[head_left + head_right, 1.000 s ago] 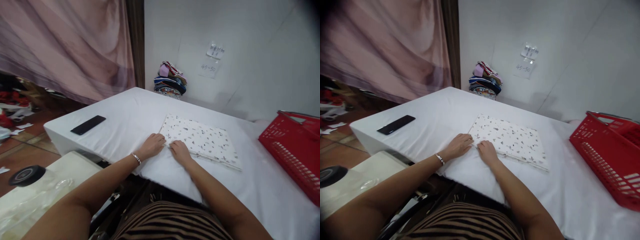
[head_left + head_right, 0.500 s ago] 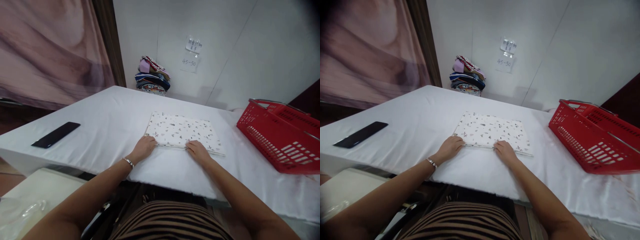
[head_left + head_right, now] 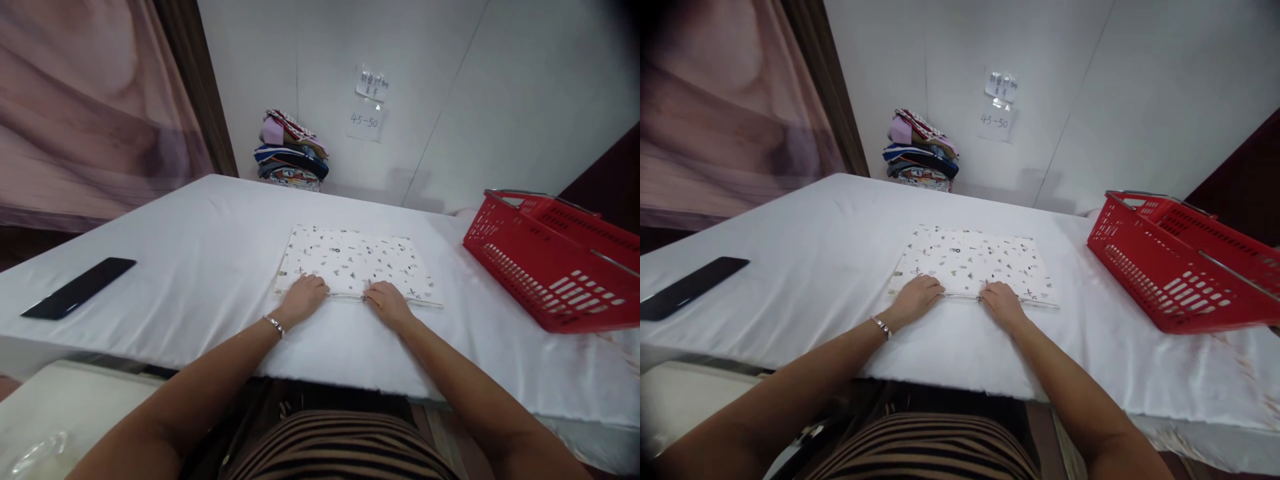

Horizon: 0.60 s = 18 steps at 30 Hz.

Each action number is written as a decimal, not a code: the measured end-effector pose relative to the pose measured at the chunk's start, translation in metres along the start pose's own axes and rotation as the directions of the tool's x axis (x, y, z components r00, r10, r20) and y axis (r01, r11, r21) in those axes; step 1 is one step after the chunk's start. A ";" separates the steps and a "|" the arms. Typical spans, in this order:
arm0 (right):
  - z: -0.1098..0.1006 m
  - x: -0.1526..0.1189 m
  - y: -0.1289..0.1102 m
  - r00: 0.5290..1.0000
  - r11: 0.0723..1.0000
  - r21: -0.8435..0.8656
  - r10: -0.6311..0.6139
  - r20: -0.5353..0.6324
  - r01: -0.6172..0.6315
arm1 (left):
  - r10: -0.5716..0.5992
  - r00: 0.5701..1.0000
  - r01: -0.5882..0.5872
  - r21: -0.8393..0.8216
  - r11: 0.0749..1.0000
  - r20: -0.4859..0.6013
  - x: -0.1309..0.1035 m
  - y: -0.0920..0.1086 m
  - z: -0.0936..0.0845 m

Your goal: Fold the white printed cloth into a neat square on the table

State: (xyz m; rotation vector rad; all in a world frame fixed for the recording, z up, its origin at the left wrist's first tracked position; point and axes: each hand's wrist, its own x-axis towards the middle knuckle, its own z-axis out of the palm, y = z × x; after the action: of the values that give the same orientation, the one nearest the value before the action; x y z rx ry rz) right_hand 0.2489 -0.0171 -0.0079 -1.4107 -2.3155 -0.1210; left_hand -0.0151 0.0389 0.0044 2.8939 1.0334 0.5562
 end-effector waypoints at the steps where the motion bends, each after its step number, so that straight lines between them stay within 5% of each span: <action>1: 0.000 0.000 -0.001 1.000 1.000 0.009 0.003 -0.002 -0.003 | 0.000 1.000 0.000 0.004 1.000 0.001 -0.001 0.000 -0.001; 8: -0.012 0.000 0.007 0.994 0.972 0.212 0.107 0.002 -0.105 | -0.030 0.999 0.026 -0.088 0.996 -0.040 0.011 0.008 -0.004; 18: -0.011 0.002 0.014 0.993 0.996 0.011 0.082 0.090 -0.083 | -0.017 0.999 0.020 -0.078 0.997 0.042 0.037 0.021 0.011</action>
State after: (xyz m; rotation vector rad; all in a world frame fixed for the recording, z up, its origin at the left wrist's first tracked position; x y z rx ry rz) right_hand 0.2643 -0.0122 0.0009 -1.5319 -2.3202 -0.0165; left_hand 0.0284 0.0464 0.0092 2.8127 1.0090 0.5218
